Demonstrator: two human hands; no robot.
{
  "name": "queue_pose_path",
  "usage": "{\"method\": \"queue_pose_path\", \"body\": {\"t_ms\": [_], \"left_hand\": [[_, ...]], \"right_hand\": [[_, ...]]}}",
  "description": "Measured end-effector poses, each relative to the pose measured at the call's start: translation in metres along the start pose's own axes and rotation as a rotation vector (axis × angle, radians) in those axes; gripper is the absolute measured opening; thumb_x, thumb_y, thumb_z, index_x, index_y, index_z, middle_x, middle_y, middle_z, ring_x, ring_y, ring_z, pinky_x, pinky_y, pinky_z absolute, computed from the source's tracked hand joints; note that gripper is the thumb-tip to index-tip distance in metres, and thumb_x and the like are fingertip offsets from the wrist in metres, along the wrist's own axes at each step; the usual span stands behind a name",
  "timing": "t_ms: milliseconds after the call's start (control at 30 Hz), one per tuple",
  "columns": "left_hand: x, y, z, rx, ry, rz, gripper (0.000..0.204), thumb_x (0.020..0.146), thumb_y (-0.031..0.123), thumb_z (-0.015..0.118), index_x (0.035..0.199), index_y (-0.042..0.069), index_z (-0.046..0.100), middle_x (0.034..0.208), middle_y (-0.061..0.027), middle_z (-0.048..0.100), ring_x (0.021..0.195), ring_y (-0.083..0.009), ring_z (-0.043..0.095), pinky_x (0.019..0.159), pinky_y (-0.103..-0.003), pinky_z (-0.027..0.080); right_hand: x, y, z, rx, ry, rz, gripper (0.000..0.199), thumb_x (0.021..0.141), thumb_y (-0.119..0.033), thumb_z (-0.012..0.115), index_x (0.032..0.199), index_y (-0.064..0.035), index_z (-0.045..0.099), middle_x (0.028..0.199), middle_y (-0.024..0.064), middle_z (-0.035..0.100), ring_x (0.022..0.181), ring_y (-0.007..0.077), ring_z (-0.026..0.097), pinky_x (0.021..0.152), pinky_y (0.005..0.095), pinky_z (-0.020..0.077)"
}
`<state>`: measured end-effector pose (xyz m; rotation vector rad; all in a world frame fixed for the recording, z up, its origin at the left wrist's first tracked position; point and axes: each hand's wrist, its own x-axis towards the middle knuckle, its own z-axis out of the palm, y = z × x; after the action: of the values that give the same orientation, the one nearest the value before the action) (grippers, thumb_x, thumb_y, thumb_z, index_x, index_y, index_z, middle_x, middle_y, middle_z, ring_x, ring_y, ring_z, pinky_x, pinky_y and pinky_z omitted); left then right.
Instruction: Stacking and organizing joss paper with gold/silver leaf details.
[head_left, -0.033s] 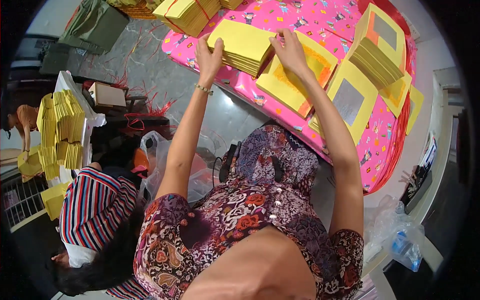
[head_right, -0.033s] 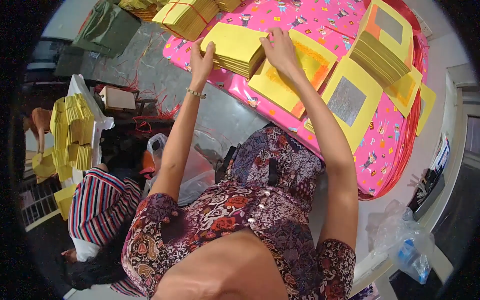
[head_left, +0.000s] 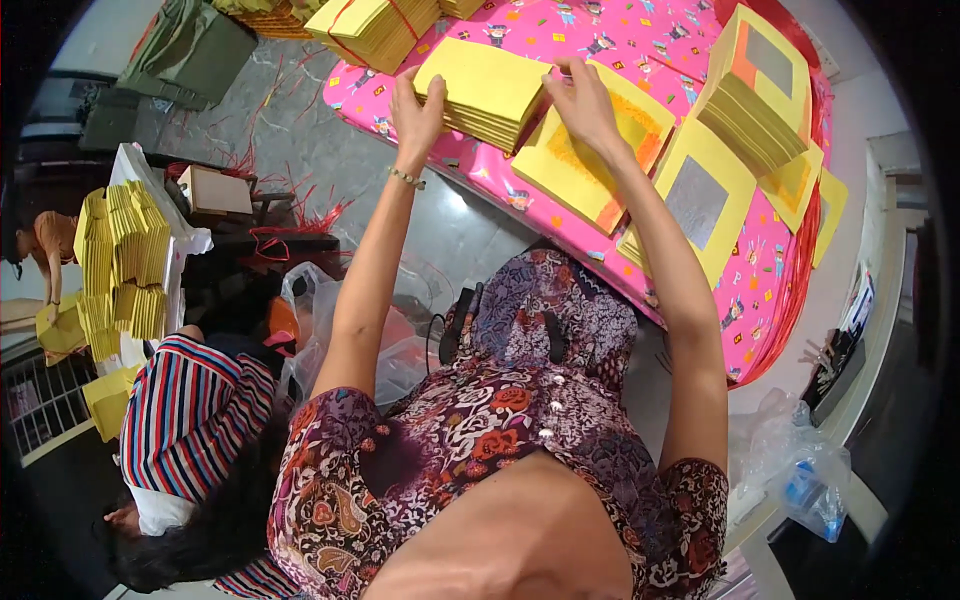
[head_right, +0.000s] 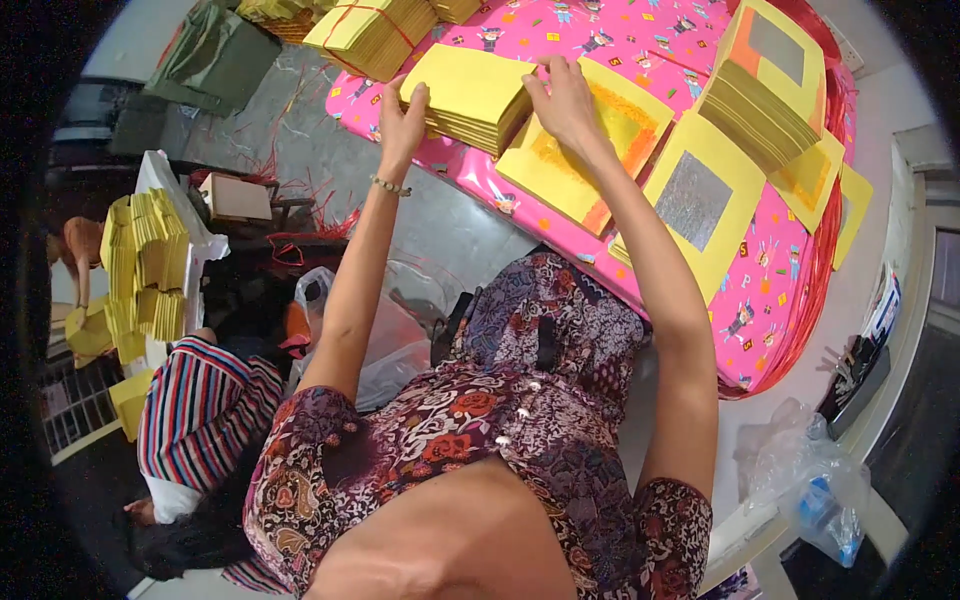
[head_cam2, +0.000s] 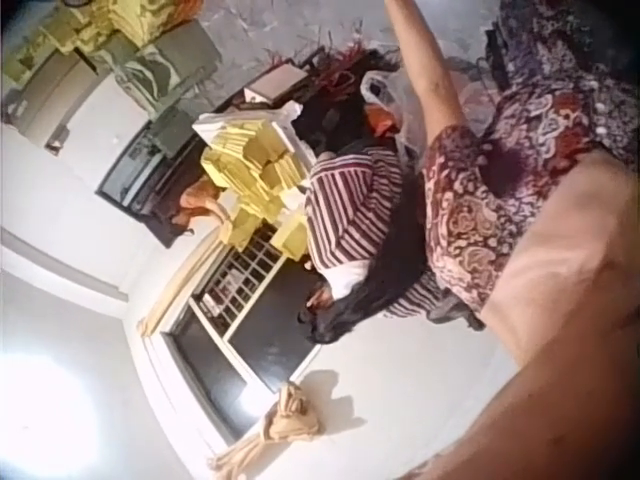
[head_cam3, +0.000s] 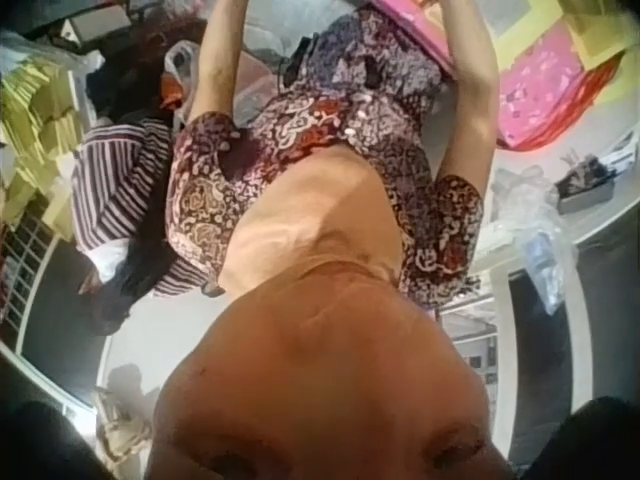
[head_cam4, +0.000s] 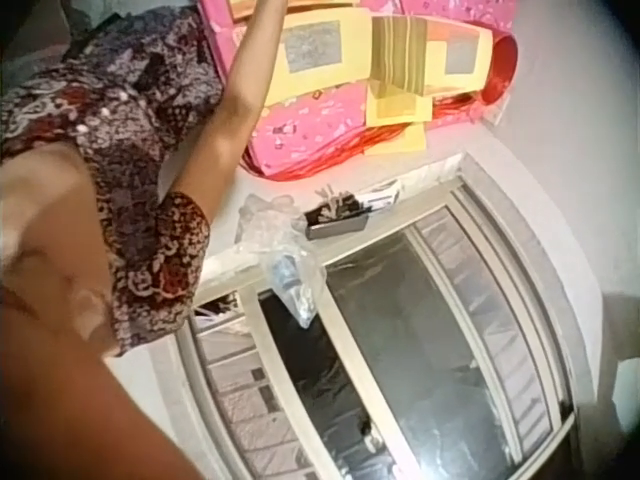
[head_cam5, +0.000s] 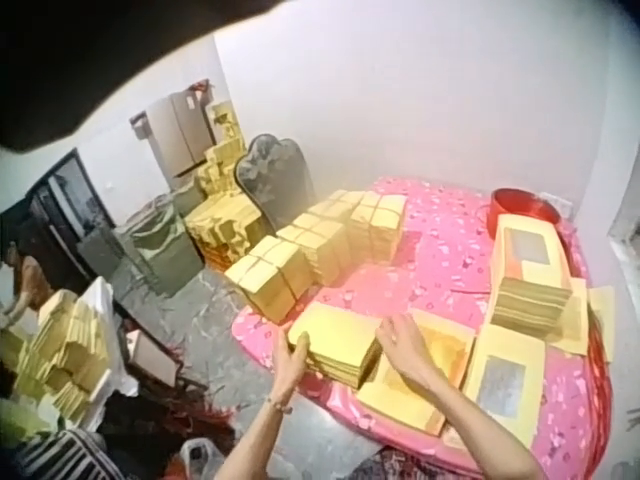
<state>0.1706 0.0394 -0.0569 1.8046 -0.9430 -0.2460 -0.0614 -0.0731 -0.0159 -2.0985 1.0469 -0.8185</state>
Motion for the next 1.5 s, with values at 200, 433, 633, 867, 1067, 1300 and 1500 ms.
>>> {"method": "queue_pose_path", "body": {"t_ms": [200, 433, 633, 867, 1067, 1300, 1500], "left_hand": [[0.006, 0.008, -0.004, -0.011, -0.023, 0.019, 0.055, 0.095, 0.041, 0.056, 0.130, -0.001, 0.052, 0.117, -0.0219, 0.062, 0.109, -0.0336, 0.058, 0.095, -0.044, 0.043], [0.011, 0.002, -0.017, -0.015, 0.030, 0.070, 0.052, 0.100, 0.036, 0.049, 0.132, -0.005, 0.049, 0.119, -0.0234, 0.060, 0.107, -0.0330, 0.059, 0.096, -0.044, 0.044], [-0.021, 0.042, -0.027, 0.104, 0.179, 0.322, 0.039, 0.098, 0.025, 0.053, 0.127, -0.002, 0.052, 0.109, -0.0193, 0.060, 0.102, -0.0306, 0.059, 0.091, -0.044, 0.045], [-0.091, 0.084, -0.021, 0.063, -0.214, 0.651, 0.026, 0.083, 0.008, 0.066, 0.109, 0.004, 0.064, 0.101, -0.0117, 0.063, 0.096, -0.0304, 0.058, 0.086, -0.041, 0.045], [-0.116, 0.092, 0.010, 0.079, -0.653, 0.856, 0.034, 0.080, 0.010, 0.072, 0.114, 0.007, 0.065, 0.108, -0.0083, 0.065, 0.104, -0.0294, 0.059, 0.088, -0.040, 0.047], [-0.110, 0.092, 0.031, 0.108, -0.719, 0.849, 0.031, 0.081, 0.015, 0.073, 0.111, 0.007, 0.069, 0.109, -0.0072, 0.067, 0.103, -0.0271, 0.060, 0.089, -0.038, 0.050], [-0.106, 0.094, 0.033, 0.136, -0.763, 0.820, 0.020, 0.083, 0.018, 0.073, 0.100, 0.008, 0.074, 0.104, -0.0052, 0.070, 0.100, -0.0255, 0.062, 0.087, -0.037, 0.052]], "right_hand": [[-0.050, 0.004, -0.048, -0.040, -0.066, -0.096, 0.028, 0.094, -0.024, 0.060, 0.112, -0.0028, 0.064, 0.106, 0.0191, 0.063, 0.102, 0.0348, 0.062, 0.090, 0.0439, 0.0490], [-0.128, -0.013, -0.071, -0.347, -0.193, -0.201, 0.026, 0.088, -0.021, 0.068, 0.106, -0.0031, 0.064, 0.098, 0.0155, 0.061, 0.097, 0.0339, 0.060, 0.085, 0.0456, 0.0476], [-0.157, -0.016, -0.076, -0.471, -0.136, -0.282, 0.038, 0.077, -0.021, 0.077, 0.106, -0.0025, 0.062, 0.101, 0.0122, 0.060, 0.099, 0.0304, 0.058, 0.089, 0.0427, 0.0458], [-0.159, -0.010, -0.072, -0.468, -0.142, -0.314, 0.029, 0.077, -0.019, 0.077, 0.094, -0.0003, 0.063, 0.093, 0.0134, 0.062, 0.089, 0.0315, 0.064, 0.078, 0.0422, 0.0523], [-0.152, -0.008, -0.081, -0.406, -0.263, -0.212, 0.021, 0.085, -0.023, 0.070, 0.082, -0.0019, 0.068, 0.082, 0.0136, 0.066, 0.077, 0.0340, 0.069, 0.067, 0.0452, 0.0551], [-0.131, -0.018, -0.097, -0.435, -0.338, -0.149, 0.022, 0.087, -0.026, 0.068, 0.082, -0.0045, 0.071, 0.081, 0.0132, 0.067, 0.076, 0.0354, 0.068, 0.069, 0.0473, 0.0534], [-0.114, 0.003, -0.099, -0.257, -0.424, -0.015, 0.027, 0.086, -0.030, 0.070, 0.082, -0.0031, 0.072, 0.084, 0.0158, 0.066, 0.083, 0.0355, 0.065, 0.073, 0.0460, 0.0498]]}}
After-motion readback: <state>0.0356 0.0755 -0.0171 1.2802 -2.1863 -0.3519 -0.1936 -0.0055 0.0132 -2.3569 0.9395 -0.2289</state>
